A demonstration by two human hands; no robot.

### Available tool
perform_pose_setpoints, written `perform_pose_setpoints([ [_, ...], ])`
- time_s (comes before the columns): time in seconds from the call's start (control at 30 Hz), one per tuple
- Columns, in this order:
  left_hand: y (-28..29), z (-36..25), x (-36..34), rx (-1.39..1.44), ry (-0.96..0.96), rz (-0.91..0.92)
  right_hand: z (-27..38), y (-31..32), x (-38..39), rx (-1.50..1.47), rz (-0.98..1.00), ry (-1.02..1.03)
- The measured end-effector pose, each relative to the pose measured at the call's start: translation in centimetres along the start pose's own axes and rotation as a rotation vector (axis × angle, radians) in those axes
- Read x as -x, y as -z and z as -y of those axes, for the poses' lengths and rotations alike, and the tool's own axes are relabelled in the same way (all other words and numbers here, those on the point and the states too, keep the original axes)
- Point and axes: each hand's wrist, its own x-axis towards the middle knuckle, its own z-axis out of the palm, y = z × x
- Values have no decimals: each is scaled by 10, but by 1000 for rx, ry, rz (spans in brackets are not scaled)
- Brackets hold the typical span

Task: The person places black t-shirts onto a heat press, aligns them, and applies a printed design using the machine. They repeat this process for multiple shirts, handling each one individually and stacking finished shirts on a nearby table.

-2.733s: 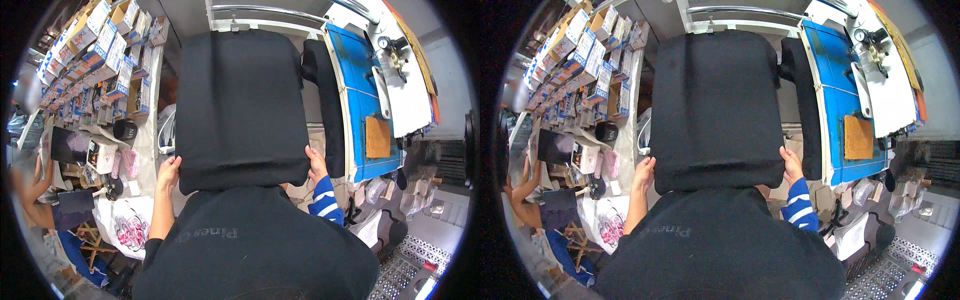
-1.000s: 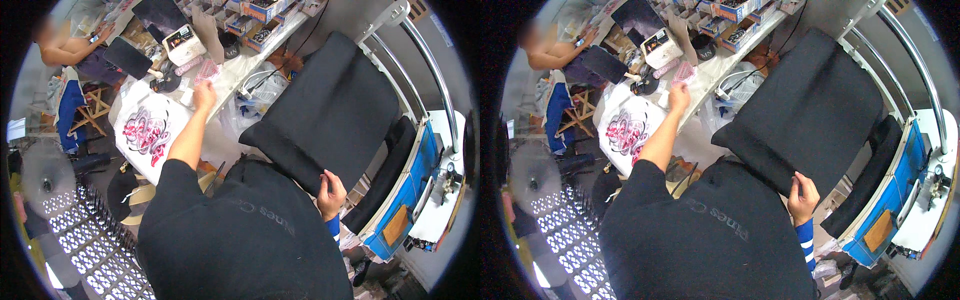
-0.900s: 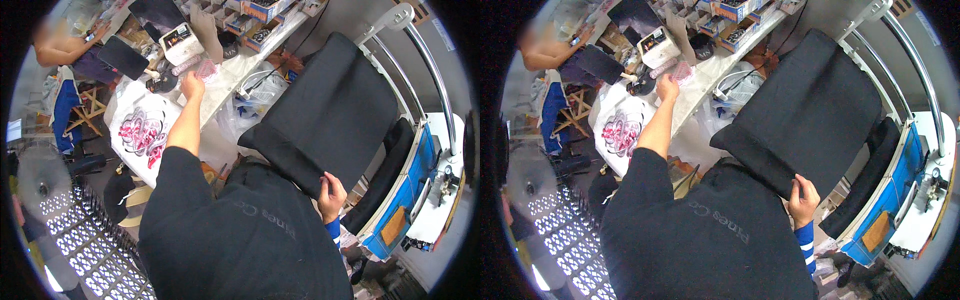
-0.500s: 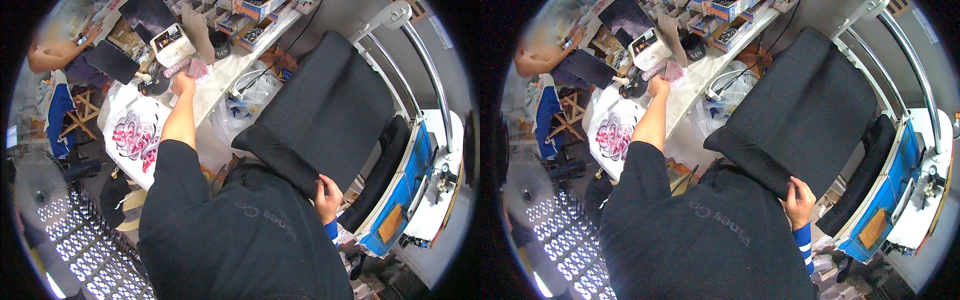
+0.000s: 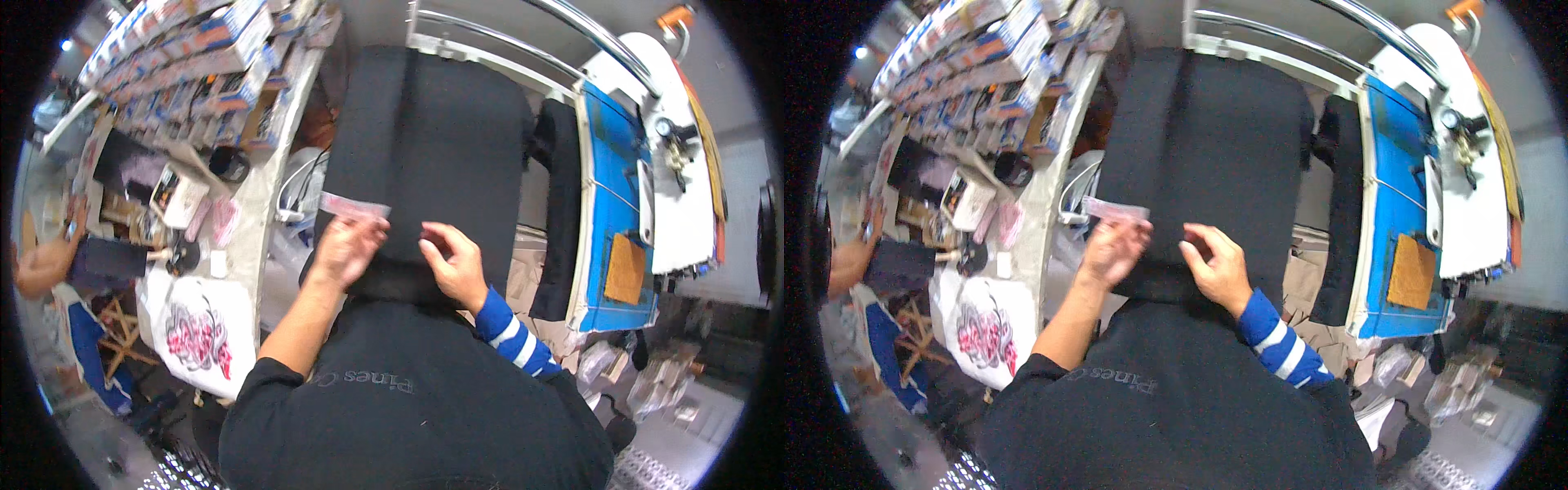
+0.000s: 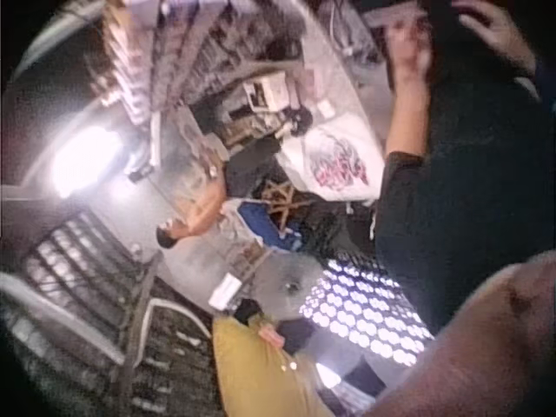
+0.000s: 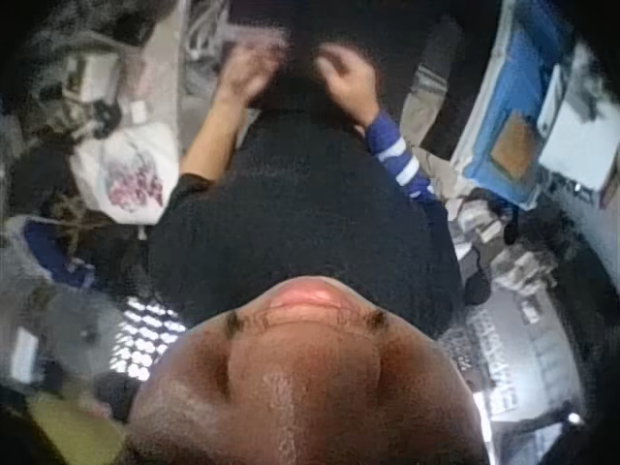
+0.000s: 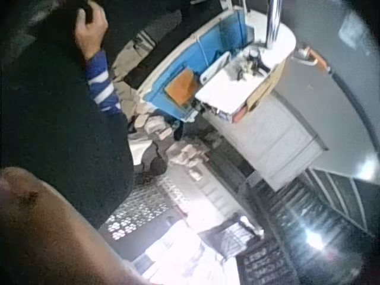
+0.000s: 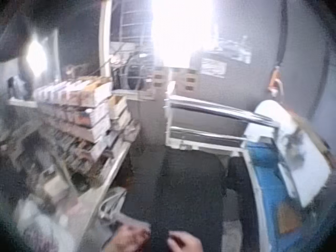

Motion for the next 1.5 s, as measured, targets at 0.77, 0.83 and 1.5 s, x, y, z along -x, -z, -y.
perform_pose_setpoints([
  [0.77, -94, -12, -400, -2294, -731, 220, -87, 103, -52, 501, -292, -195],
  [0.83, -103, -14, -414, -2381, -471, 233, -92, 106, -65, 717, -271, -52],
  [1.5, -163, 7, -460, -2155, -310, 263, -106, 146, -143, 529, -77, -156],
])
